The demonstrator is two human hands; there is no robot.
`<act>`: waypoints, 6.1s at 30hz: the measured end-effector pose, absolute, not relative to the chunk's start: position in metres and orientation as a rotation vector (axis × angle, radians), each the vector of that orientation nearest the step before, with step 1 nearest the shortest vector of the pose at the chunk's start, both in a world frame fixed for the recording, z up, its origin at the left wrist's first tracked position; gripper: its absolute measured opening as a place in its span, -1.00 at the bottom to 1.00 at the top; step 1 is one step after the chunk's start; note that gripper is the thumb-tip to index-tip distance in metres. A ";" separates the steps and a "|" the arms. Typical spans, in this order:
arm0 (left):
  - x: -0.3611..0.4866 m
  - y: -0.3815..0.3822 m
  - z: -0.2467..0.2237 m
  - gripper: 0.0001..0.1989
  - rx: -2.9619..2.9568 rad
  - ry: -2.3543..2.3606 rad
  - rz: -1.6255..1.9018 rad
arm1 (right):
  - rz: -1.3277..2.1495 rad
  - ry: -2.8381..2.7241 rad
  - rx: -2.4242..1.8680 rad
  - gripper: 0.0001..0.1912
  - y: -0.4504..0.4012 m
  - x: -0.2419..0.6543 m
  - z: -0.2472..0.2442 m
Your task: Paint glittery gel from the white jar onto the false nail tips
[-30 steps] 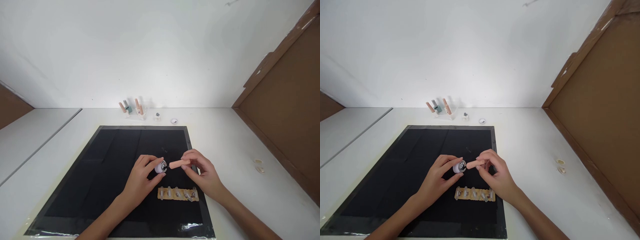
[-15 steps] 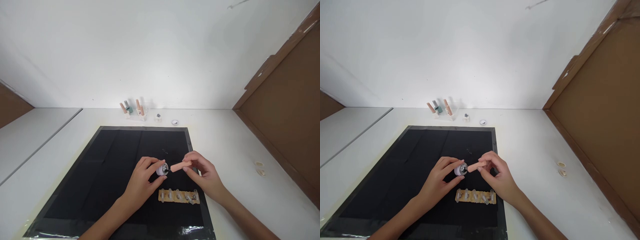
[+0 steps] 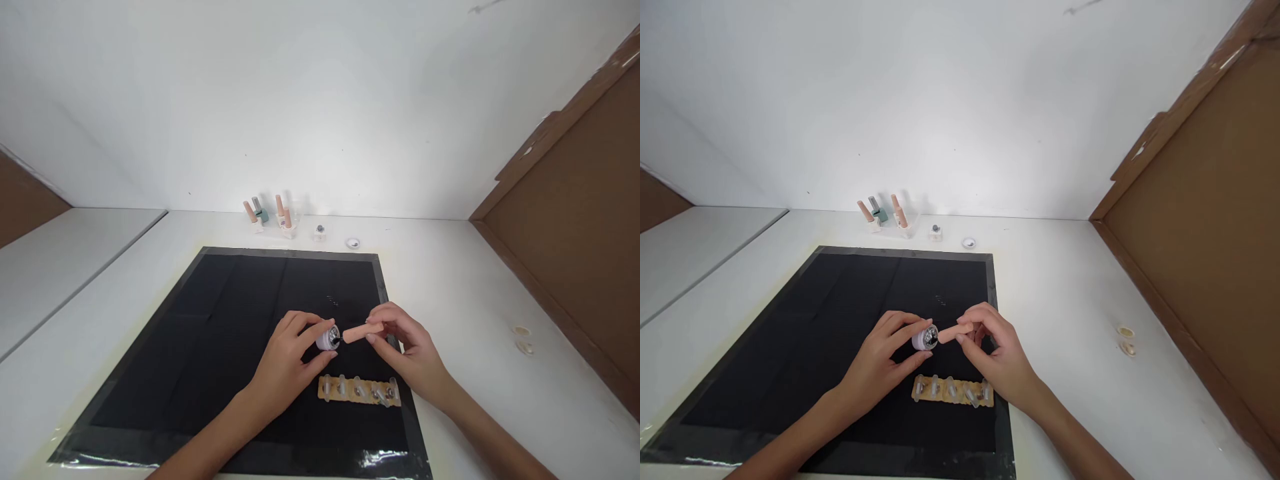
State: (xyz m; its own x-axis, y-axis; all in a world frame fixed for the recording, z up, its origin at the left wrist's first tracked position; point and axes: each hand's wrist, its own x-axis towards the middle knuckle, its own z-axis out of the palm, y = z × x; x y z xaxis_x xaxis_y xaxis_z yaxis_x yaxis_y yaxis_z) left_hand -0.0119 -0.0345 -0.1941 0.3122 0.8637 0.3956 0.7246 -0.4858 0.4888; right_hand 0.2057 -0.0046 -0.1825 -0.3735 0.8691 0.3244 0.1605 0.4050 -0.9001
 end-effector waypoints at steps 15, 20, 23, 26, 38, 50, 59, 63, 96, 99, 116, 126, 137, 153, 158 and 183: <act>-0.012 -0.034 -0.193 -0.66 2.397 1.446 0.932 | 1.059 -1.750 -0.918 -0.95 -0.005 0.206 -0.181; -0.011 -0.034 -0.193 -0.67 2.407 1.441 0.952 | 1.064 -1.715 -0.991 -0.94 -0.005 0.207 -0.179; -0.011 -0.034 -0.192 -0.67 2.408 1.438 0.954 | 1.089 -1.705 -1.039 -0.95 -0.006 0.206 -0.179; -0.011 -0.034 -0.192 -0.67 2.405 1.436 0.951 | 1.098 -1.695 -1.071 -0.95 -0.006 0.206 -0.181; -0.013 -0.035 -0.192 -0.69 2.409 1.414 0.959 | 1.194 -1.635 -1.179 -0.87 -0.003 0.203 -0.179; -0.013 -0.035 -0.195 -0.68 2.405 1.437 0.933 | 1.334 -1.420 -1.194 -0.68 0.004 0.205 -0.177; -0.014 -0.033 -0.194 -0.66 2.208 1.509 0.869 | 1.432 -1.299 -1.168 -0.66 0.004 0.208 -0.177; -0.016 -0.029 -0.194 -0.67 2.037 1.573 0.794 | 1.458 -1.277 -1.158 -0.66 0.005 0.209 -0.178; -0.004 -0.082 -0.193 -0.84 2.069 1.583 0.493 | 1.476 -1.207 -1.095 -0.62 0.006 0.217 -0.171; -0.002 -0.080 -0.183 -0.86 1.984 1.487 0.579 | 1.481 -1.197 -1.092 -0.62 0.006 0.217 -0.171; 0.015 -0.049 -0.162 -0.68 0.673 1.073 0.940 | 1.535 -0.891 -0.995 -0.65 0.008 0.221 -0.164; 0.029 -0.049 -0.161 -0.67 0.293 0.723 0.727 | 1.642 -0.946 -0.837 -0.78 0.004 0.220 -0.161; 0.038 -0.044 -0.166 -0.69 0.035 0.540 0.672 | 1.799 -1.133 -0.615 -0.59 -0.012 0.205 -0.171; 0.036 -0.040 -0.168 -0.65 0.009 0.477 0.610 | 1.796 -1.236 -0.435 -0.51 -0.011 0.203 -0.180; 0.036 -0.041 -0.166 -0.67 -0.018 0.445 0.601 | 1.786 -1.275 -0.436 -0.51 -0.012 0.203 -0.181; -0.022 -0.041 -0.154 -0.77 0.825 0.646 0.974 | 1.619 -1.163 -0.589 -0.57 -0.004 0.205 -0.174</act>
